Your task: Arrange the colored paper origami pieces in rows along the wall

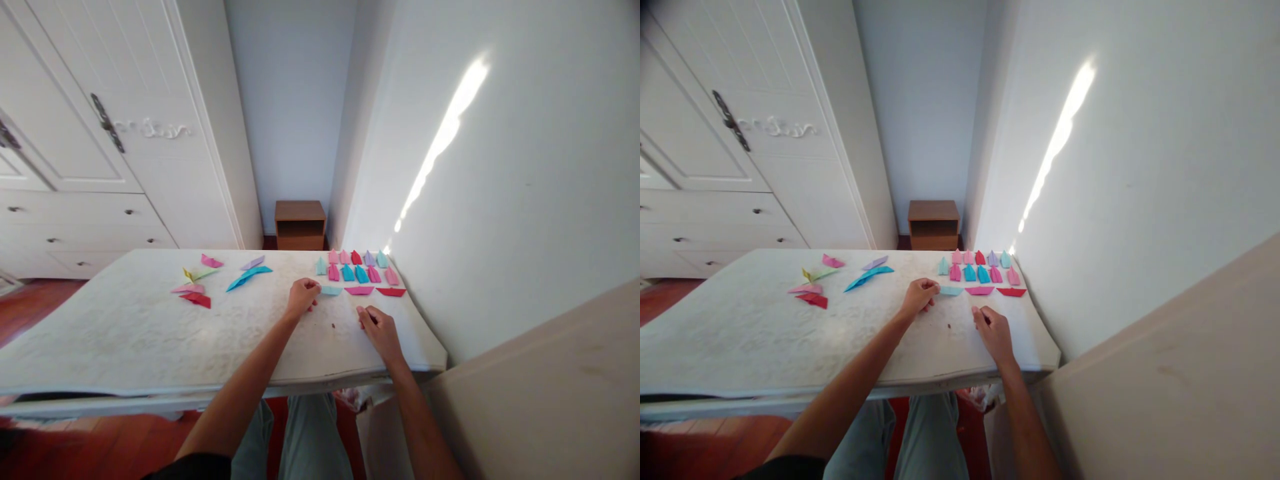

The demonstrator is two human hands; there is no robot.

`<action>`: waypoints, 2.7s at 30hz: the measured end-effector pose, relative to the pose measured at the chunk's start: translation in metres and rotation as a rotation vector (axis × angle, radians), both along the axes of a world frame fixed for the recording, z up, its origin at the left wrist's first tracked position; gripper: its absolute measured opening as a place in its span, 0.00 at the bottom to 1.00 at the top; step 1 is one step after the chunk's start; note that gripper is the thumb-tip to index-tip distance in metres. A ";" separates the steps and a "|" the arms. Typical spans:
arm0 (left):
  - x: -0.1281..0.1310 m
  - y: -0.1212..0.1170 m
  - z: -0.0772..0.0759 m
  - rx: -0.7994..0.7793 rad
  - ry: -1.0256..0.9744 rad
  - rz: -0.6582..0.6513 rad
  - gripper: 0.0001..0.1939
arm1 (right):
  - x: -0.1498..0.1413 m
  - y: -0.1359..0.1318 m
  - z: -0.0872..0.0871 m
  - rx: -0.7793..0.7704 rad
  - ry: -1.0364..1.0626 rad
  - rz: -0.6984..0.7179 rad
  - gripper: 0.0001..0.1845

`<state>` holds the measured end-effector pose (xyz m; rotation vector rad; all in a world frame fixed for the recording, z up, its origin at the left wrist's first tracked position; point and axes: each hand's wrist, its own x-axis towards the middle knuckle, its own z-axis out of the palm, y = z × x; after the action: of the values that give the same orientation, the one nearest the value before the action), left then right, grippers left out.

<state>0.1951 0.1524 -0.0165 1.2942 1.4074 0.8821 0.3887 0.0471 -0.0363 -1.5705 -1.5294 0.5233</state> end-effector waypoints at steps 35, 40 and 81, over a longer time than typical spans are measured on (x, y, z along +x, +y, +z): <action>-0.061 -0.051 -0.007 0.427 0.174 -0.078 0.11 | -0.001 0.000 0.000 -0.091 -0.001 -0.063 0.28; -0.142 -0.080 -0.008 0.463 0.182 -0.024 0.13 | -0.005 0.004 0.001 -0.074 -0.076 -0.072 0.28; -0.207 -0.089 -0.028 0.424 0.025 0.153 0.13 | -0.308 0.105 0.058 -0.073 0.273 0.512 0.19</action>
<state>-0.0117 0.0631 -0.0448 1.5258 1.3981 1.3252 0.0804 0.1517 0.0213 -1.0918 -1.7066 1.0436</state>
